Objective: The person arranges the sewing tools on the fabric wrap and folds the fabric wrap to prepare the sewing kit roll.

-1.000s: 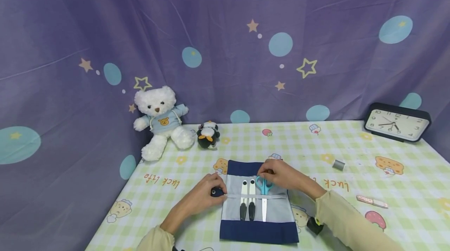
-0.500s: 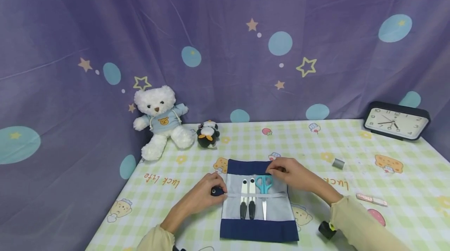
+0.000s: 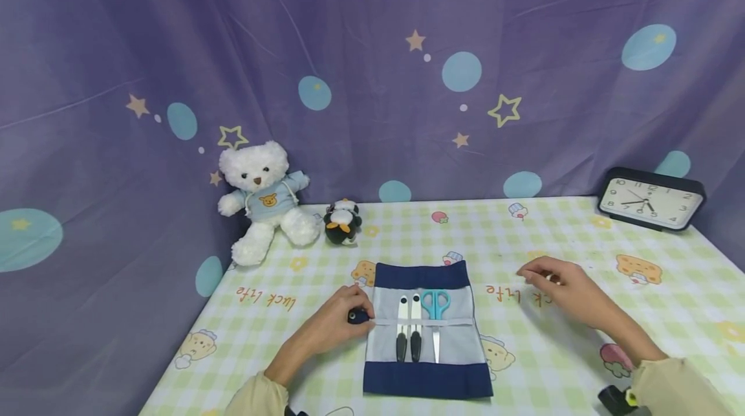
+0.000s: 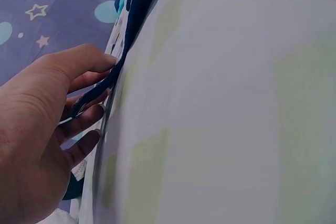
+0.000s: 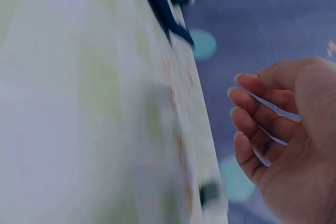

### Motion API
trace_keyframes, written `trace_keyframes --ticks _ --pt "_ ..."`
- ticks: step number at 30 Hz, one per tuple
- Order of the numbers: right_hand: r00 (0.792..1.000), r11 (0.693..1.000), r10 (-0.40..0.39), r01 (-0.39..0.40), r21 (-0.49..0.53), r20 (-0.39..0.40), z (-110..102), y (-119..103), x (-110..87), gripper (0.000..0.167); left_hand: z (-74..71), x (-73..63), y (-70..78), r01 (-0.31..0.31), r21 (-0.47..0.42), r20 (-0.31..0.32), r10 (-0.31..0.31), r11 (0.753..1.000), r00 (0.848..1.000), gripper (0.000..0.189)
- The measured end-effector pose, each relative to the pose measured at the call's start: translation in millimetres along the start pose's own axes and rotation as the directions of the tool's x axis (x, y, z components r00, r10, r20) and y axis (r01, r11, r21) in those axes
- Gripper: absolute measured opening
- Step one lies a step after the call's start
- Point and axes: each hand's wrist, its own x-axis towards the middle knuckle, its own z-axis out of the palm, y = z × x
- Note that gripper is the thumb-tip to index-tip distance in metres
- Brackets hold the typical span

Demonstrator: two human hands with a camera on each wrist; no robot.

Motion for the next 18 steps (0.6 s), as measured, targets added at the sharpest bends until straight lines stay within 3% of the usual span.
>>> trace_keyframes --ticks 5,10,18 --pt "0.986 0.984 0.150 -0.156 -0.085 -0.069 -24.6 22.7 -19.1 0.017 -0.9 -0.3 0.0 -0.010 0.012 -0.009 0.010 1.000 1.000 0.005" --pt "0.968 0.964 0.213 -0.230 -0.131 -0.132 -29.9 41.5 -25.9 0.018 -1.2 0.2 0.5 -0.034 0.026 -0.024 0.034 0.999 0.999 0.005" --pt "0.952 0.943 0.298 -0.305 -0.137 -0.064 -24.9 52.7 -19.6 0.030 -0.2 -0.3 0.9 -0.024 0.033 -0.014 0.025 0.999 1.000 0.006"
